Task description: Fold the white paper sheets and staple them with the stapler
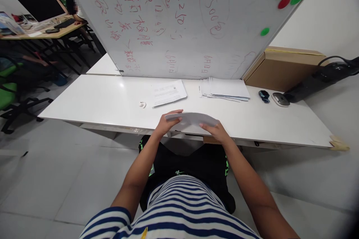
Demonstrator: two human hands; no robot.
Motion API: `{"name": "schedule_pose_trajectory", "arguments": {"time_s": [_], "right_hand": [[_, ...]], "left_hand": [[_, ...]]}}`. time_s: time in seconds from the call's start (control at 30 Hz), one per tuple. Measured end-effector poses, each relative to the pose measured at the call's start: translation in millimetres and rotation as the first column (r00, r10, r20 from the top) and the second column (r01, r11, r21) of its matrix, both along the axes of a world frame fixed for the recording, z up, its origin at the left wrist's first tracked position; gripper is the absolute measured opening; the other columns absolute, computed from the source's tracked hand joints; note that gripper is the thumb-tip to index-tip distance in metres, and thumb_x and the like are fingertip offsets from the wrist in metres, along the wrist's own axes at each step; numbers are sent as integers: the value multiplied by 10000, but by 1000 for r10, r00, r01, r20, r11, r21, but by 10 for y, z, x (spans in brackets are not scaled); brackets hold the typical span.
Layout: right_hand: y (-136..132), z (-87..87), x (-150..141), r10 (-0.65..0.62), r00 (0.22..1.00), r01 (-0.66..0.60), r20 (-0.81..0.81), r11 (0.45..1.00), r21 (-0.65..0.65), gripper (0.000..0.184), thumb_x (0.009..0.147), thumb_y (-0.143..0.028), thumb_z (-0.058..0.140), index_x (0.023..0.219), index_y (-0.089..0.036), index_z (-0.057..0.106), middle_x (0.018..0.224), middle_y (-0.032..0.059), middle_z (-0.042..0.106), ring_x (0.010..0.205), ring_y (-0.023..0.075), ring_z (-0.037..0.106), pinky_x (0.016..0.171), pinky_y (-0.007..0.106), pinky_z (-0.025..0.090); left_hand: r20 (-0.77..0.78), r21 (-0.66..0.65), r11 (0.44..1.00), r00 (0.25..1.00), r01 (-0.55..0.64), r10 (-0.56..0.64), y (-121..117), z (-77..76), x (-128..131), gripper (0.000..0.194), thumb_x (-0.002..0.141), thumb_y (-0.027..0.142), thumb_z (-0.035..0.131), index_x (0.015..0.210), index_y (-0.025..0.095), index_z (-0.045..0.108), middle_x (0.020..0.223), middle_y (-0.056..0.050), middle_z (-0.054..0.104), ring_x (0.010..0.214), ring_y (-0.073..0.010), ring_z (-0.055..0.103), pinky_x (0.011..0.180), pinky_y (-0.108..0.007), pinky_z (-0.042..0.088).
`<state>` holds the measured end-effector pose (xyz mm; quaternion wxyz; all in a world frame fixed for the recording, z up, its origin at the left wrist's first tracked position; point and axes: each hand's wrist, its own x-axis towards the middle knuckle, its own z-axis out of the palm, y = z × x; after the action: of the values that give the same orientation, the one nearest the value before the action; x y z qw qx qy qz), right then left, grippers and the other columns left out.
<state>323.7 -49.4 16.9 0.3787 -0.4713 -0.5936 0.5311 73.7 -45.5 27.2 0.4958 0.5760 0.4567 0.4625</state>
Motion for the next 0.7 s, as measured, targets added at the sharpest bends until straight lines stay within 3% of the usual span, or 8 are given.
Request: {"name": "schedule_pose_trajectory", "arguments": {"time_s": [0.17, 0.5, 0.6, 0.7], "right_hand": [[7, -102, 31, -24, 1000, 25, 9, 999, -37, 374, 718, -466, 700, 965, -185, 702, 976, 59, 693, 933, 269, 617, 802, 393, 493], [-36, -175, 99, -68, 994, 76, 84, 993, -91, 397, 721, -501, 688, 961, -185, 701, 993, 65, 699, 954, 278, 625, 800, 382, 499], [-125, -153, 127, -34, 988, 50, 153, 993, -103, 393, 729, -513, 672, 937, -180, 700, 981, 72, 701, 952, 287, 629, 818, 393, 500], [-272, -104, 184, -55, 972, 77, 229, 993, -89, 429, 744, -498, 665, 1036, -184, 677, 1083, 79, 680, 1020, 284, 612, 888, 400, 482]], "left_hand": [[-65, -29, 998, 996, -58, 56, -9, -45, 16, 332, 735, 430, 693, 941, 170, 705, 939, -61, 708, 902, -245, 638, 780, -351, 511], [-100, -57, 994, 991, -92, 86, -51, -56, 28, 290, 721, 436, 699, 846, 174, 706, 896, -39, 717, 885, -244, 647, 766, -345, 510], [-106, -75, 994, 992, -82, 74, -109, -18, 34, 297, 718, 435, 703, 852, 171, 708, 899, -39, 719, 892, -249, 649, 773, -351, 512], [-92, -130, 990, 995, -54, 42, -180, 52, 26, 326, 702, 441, 724, 884, 171, 706, 942, -48, 719, 931, -261, 648, 796, -362, 516]]}}
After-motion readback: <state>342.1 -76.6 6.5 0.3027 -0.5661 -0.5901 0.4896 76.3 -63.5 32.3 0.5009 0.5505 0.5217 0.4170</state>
